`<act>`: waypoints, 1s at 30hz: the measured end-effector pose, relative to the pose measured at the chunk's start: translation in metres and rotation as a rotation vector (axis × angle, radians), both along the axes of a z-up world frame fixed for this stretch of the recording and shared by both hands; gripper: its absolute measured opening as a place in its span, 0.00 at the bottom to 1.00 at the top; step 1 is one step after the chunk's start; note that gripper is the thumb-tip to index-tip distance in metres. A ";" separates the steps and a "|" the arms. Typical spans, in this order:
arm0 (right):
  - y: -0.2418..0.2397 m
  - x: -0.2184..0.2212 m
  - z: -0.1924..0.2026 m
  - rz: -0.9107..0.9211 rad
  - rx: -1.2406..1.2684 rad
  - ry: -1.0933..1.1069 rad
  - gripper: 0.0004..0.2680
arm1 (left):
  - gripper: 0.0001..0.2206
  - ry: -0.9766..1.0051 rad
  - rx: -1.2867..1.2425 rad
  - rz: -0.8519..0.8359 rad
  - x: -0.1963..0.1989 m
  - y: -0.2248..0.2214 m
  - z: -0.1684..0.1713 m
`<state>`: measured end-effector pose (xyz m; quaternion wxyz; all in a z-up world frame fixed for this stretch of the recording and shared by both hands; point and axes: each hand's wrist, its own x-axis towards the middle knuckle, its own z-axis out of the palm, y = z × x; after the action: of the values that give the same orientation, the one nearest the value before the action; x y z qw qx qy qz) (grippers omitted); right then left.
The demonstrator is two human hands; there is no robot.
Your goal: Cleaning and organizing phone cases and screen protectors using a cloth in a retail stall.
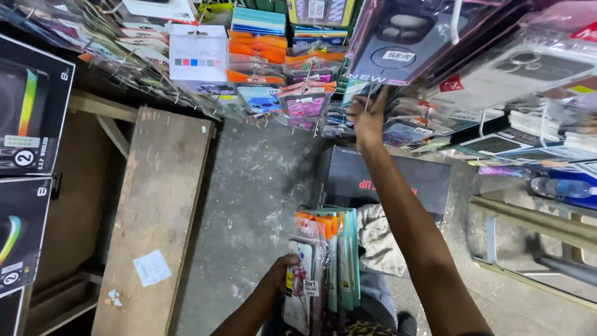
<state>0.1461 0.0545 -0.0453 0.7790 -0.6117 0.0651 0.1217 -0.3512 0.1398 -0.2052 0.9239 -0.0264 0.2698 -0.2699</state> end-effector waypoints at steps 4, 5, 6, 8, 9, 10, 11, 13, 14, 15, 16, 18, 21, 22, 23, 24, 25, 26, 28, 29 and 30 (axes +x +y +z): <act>0.000 0.011 0.010 0.050 0.021 0.068 0.32 | 0.04 0.082 0.155 0.022 0.001 0.005 0.006; -0.001 0.013 0.011 0.013 0.013 0.107 0.30 | 0.04 0.033 0.133 0.046 -0.001 0.004 0.000; -0.004 0.015 0.003 0.011 0.012 0.110 0.30 | 0.04 0.036 0.132 0.045 -0.001 0.006 0.002; -0.009 0.022 -0.012 0.065 0.010 0.075 0.30 | 0.04 0.095 0.107 0.000 0.001 0.009 0.007; -0.011 0.023 -0.014 0.067 0.008 0.078 0.30 | 0.04 0.098 0.105 0.003 0.003 0.008 0.013; -0.013 0.025 -0.017 0.091 0.057 0.086 0.32 | 0.04 0.144 0.155 -0.014 0.005 0.007 0.020; -0.015 0.028 -0.019 0.113 0.106 0.094 0.34 | 0.04 0.189 0.205 -0.033 0.008 0.007 0.026; -0.010 0.017 0.009 0.134 0.057 0.072 0.20 | 0.06 0.139 0.171 -0.019 0.015 0.005 0.034; -0.008 0.012 0.023 0.154 0.009 0.050 0.06 | 0.07 0.088 0.138 -0.007 0.018 0.005 0.039; -0.009 0.004 0.030 0.153 0.004 0.051 0.06 | 0.07 0.088 0.133 -0.009 0.023 0.004 0.043; -0.009 -0.004 0.037 0.150 -0.006 0.102 0.03 | 0.10 0.089 0.080 -0.026 0.027 0.004 0.046; -0.010 -0.022 0.042 0.157 -0.020 0.155 0.04 | 0.13 0.092 0.025 -0.034 0.028 0.002 0.043; -0.016 -0.051 0.033 0.131 -0.023 0.055 0.06 | 0.05 0.000 0.130 0.006 0.028 0.002 0.031; -0.020 -0.062 0.028 0.115 0.070 -0.073 0.05 | 0.06 -0.033 0.066 0.008 0.032 0.002 0.035; -0.024 -0.072 0.024 0.096 0.163 -0.200 0.06 | 0.07 -0.066 0.003 0.007 0.035 0.003 0.038; -0.029 -0.083 0.047 0.098 0.163 -0.197 0.06 | 0.07 -0.063 0.003 0.010 0.034 0.001 0.036; -0.035 -0.094 0.070 0.101 -0.267 -0.311 0.03 | 0.07 -0.047 0.015 0.014 0.034 0.002 0.033; -0.040 -0.104 0.093 0.101 -0.700 -0.415 0.05 | 0.06 -0.031 0.027 0.018 0.034 0.002 0.030; -0.050 -0.112 0.096 0.118 -0.765 -0.468 0.05 | 0.05 -0.001 0.056 0.022 0.034 0.002 0.024; -0.056 -0.117 0.097 0.136 -0.831 -0.523 0.06 | 0.05 0.028 0.085 0.026 0.033 0.002 0.021; -0.060 -0.118 0.098 0.131 -0.836 -0.516 0.06 | 0.05 0.031 0.081 0.017 0.020 -0.001 -0.003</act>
<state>0.0283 -0.0052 0.0527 0.4482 -0.8849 -0.1250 -0.0215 -0.3311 0.1387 -0.2083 0.9222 0.0046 0.2948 -0.2503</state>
